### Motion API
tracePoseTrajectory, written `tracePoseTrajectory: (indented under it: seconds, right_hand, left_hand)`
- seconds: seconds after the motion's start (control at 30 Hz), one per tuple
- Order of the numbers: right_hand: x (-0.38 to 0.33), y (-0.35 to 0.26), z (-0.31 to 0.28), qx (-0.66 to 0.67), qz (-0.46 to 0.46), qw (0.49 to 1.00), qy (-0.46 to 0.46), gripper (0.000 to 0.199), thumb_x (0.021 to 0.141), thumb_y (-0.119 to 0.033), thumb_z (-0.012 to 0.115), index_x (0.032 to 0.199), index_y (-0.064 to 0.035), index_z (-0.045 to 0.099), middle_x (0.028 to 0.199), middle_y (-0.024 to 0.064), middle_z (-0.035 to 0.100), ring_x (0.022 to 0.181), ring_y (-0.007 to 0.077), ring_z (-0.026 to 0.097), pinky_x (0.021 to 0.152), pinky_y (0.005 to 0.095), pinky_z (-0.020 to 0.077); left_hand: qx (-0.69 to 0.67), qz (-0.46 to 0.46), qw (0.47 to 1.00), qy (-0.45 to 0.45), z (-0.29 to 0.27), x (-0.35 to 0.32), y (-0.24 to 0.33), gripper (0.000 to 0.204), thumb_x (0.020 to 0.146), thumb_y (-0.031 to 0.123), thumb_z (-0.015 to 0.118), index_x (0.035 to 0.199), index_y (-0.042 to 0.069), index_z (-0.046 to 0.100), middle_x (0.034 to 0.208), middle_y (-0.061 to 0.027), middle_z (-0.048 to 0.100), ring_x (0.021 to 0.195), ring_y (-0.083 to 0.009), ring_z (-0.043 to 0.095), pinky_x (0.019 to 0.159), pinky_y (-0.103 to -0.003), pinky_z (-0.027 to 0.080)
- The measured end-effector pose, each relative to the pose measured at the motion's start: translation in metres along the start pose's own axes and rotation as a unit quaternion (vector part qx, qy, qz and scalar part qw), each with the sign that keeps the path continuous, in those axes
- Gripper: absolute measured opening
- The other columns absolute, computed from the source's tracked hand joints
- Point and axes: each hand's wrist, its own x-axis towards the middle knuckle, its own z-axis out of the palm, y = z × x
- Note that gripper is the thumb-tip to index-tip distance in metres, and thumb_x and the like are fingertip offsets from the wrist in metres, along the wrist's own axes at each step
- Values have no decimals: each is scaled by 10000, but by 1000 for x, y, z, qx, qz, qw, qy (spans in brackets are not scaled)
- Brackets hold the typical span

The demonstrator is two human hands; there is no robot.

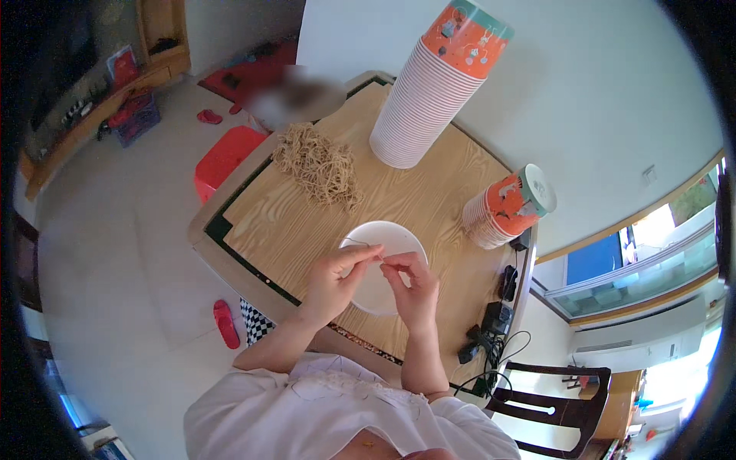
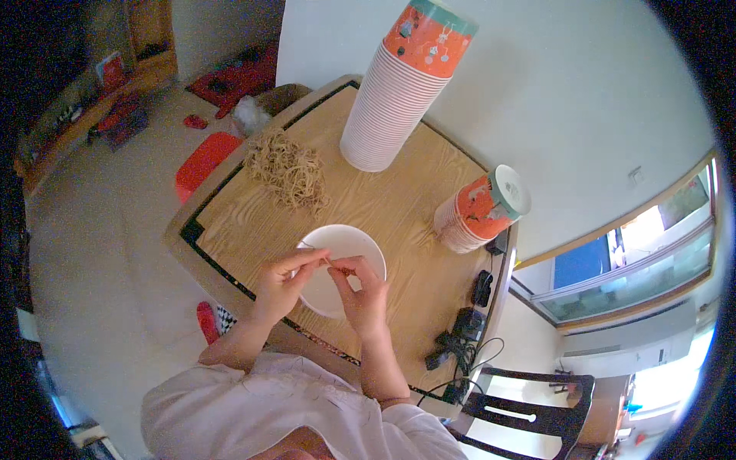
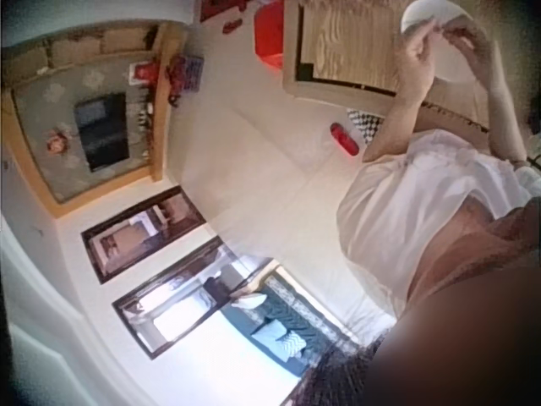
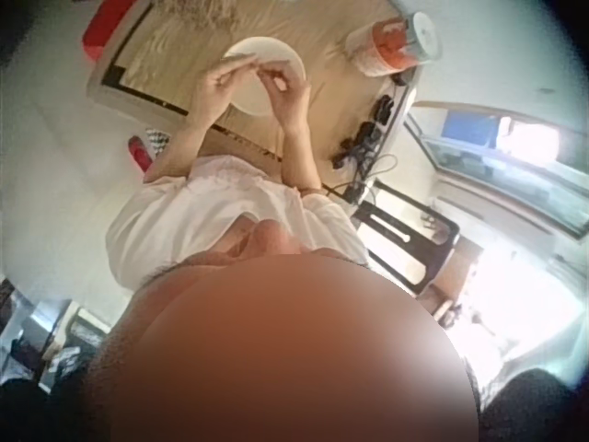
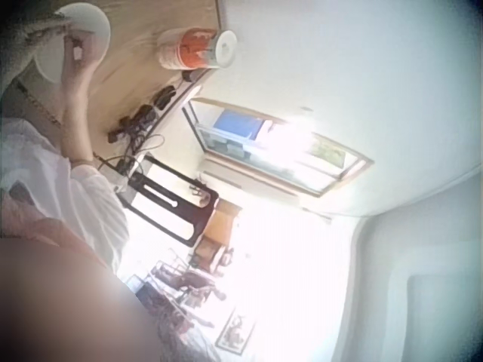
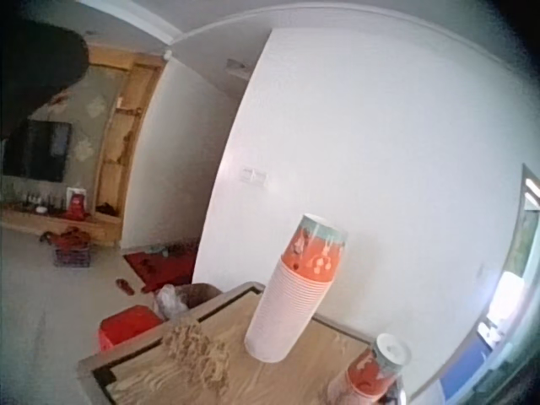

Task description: Placing rubber bands around the rims of paper cups.

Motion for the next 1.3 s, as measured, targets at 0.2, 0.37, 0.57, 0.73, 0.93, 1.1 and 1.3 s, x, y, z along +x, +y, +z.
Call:
tracePoseTrajectory:
  seconds: [0.2, 0.37, 0.57, 0.73, 0.93, 1.1, 1.3]
  right_hand:
    - [-16, -43, -15, -54, -40, 987, -147, 62, 731, 43, 649, 771, 19, 609, 803, 81, 598, 735, 190, 587, 681, 284, 468]
    - [-31, -52, -36, 81, -107, 940, -313, 69, 747, 30, 615, 805, -8, 616, 817, 89, 604, 798, 244, 590, 709, 324, 472]
    - [-22, -34, -40, 21, -73, 985, -152, 110, 711, 100, 605, 790, 25, 598, 799, 94, 605, 753, 187, 579, 693, 272, 444]
    - [2, -25, -24, -102, -52, 992, -53, 117, 734, 75, 602, 831, 10, 606, 797, 87, 600, 750, 163, 582, 693, 250, 457]
    - [24, -7, -24, -136, -78, 986, -54, 145, 731, 51, 622, 862, -10, 608, 832, 109, 598, 768, 210, 621, 658, 287, 497]
    - [32, 13, -43, -168, -105, 978, -70, 199, 716, -4, 651, 905, -20, 590, 863, 119, 597, 748, 243, 613, 637, 306, 493]
    - [15, 30, -56, -285, 105, 950, -70, 196, 749, -110, 656, 848, -27, 510, 658, 83, 542, 593, 182, 534, 566, 290, 438]
  left_hand:
    - [286, 141, 947, 43, -23, 9, -8, 233, 819, 18, 555, 1046, 32, 607, 970, -144, 627, 873, -278, 618, 762, -311, 490]
    - [415, -17, 900, 134, -90, 19, -33, 203, 825, 74, 549, 1010, 19, 610, 977, -164, 618, 874, -279, 610, 733, -341, 482]
    - [448, -242, 851, 129, -134, 6, -68, 242, 820, 54, 534, 1055, 39, 590, 1020, -168, 601, 916, -329, 581, 787, -359, 468]
    - [325, 15, 946, 2, -46, 9, 18, 283, 816, 84, 580, 1093, 40, 547, 1111, -114, 553, 1079, -215, 509, 947, -359, 378]
    - [143, -45, 981, -126, 3, 27, -6, 269, 773, 131, 648, 1005, 30, 558, 771, -71, 609, 672, -144, 574, 621, -286, 460]
    - [220, -97, 966, -98, 10, 33, -6, 124, 770, 129, 642, 842, 36, 605, 665, -69, 600, 561, -130, 525, 536, -281, 426]
    - [199, -56, 974, -92, -1, 34, -30, 111, 766, 111, 644, 751, 17, 586, 634, -57, 589, 564, -112, 543, 530, -288, 428]
